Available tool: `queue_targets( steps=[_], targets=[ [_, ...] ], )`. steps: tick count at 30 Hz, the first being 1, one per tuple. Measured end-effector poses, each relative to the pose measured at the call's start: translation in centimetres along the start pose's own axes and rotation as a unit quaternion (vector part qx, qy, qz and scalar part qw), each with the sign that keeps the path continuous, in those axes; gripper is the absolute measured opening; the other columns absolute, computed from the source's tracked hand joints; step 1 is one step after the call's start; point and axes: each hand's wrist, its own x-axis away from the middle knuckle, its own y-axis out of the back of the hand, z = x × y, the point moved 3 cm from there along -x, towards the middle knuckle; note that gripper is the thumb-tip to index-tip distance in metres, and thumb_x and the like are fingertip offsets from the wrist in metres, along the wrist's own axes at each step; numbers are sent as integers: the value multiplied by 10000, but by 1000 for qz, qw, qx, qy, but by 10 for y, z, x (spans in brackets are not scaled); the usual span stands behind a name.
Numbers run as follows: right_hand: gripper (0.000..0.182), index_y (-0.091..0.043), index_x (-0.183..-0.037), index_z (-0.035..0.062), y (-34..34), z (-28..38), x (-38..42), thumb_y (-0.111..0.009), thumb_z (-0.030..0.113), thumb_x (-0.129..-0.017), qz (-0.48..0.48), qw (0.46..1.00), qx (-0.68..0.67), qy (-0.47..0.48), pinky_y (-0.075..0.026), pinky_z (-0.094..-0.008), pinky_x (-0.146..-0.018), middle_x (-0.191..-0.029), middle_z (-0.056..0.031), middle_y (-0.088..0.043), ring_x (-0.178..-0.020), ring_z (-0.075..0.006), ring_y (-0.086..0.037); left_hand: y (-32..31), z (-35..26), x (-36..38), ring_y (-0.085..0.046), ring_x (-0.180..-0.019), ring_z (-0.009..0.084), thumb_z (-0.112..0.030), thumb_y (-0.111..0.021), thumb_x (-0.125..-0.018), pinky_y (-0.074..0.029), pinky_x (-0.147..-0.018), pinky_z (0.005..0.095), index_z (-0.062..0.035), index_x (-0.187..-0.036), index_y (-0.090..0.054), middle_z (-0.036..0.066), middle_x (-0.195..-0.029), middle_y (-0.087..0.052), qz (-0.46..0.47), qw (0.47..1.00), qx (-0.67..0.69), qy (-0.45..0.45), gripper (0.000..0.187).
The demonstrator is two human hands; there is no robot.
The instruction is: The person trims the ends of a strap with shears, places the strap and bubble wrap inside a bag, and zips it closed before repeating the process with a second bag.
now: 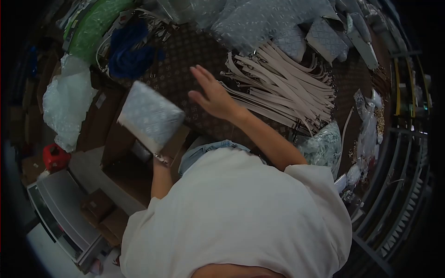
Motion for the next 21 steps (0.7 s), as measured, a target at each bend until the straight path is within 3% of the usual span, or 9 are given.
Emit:
queue_targets(
  steps=[1,4,6,7,9,13,15,18,21],
  targets=[
    [519,-374,-1241,-11,13,-26,4,-553,255,-833,-46,998,29,-16,-370,-375,-912,-1269,-239,-361,-1125,-369,-411,50,-24,5,-542,-917,237,-331,-323,-907,-428,-819,373,-38,-1067,-512,137,-1010,-551,-38,999,13,-14,384],
    [416,-480,-1125,-34,81,-96,10,-562,250,-831,-147,972,110,-143,-463,-347,-762,-1156,-206,-474,-954,-318,-524,43,-59,-50,-550,-888,235,-314,-318,-907,-435,-794,377,-39,-1030,-537,138,-978,-562,-146,985,63,-59,373],
    [482,-469,-1126,-66,134,-149,19,-552,296,-818,-228,932,199,-198,-424,-421,-783,-1096,-260,-500,-955,-389,-517,64,-66,-59,-556,-869,235,-303,-314,-907,-439,-778,380,-39,-1006,-553,138,-956,-570,-213,968,91,-95,370],
    [496,-479,-1114,-68,163,-164,19,-543,323,-815,-217,916,207,-267,-426,-424,-780,-1067,-265,-516,-944,-392,-525,74,-64,-64,-556,-869,235,-303,-314,-907,-439,-778,380,-39,-1006,-553,138,-956,-570,-213,969,85,-95,370],
    [525,-495,-1100,-70,215,-187,20,-531,365,-808,-208,873,245,-366,-426,-428,-783,-1045,-276,-532,-942,-402,-529,79,-51,-74,-547,-818,214,-275,-366,-886,-426,-784,343,-47,-931,-572,105,-900,-573,-52,997,-58,24,310],
    [576,-491,-1117,-66,269,-243,26,-526,413,-800,-224,814,295,-448,-425,-406,-804,-1097,-267,-521,-988,-386,-527,28,-17,-48,-547,-840,212,-224,-437,-862,-436,-771,347,-43,-921,-574,89,-909,-575,-31,980,-195,21,234],
    [683,-412,-1203,-93,279,-268,31,-586,413,-778,-289,774,57,-560,-376,-371,-869,-1185,-201,-490,-1097,-320,-466,3,-8,-43,-545,-863,211,-181,-499,-843,-439,-758,340,-42,-945,-569,87,-923,-576,-4,965,-258,34,186],
    [744,-404,-1218,-79,280,-298,38,-670,405,-720,-241,821,-83,-510,-347,-377,-902,-1227,-170,-453,-1103,-299,-455,-34,-4,-23,-552,-860,207,-179,-511,-846,-445,-747,326,-41,-988,-558,87,-930,-579,59,944,-326,-11,204],
    [701,-433,-1195,-68,285,-266,23,-707,353,-707,-271,779,-77,-560,-344,-360,-897,-1200,-143,-476,-1081,-273,-469,-67,-1,-2,-560,-839,194,-192,-518,-853,-452,-744,311,-39,-1030,-545,82,-925,-582,84,914,-393,-54,236]
  ],
)
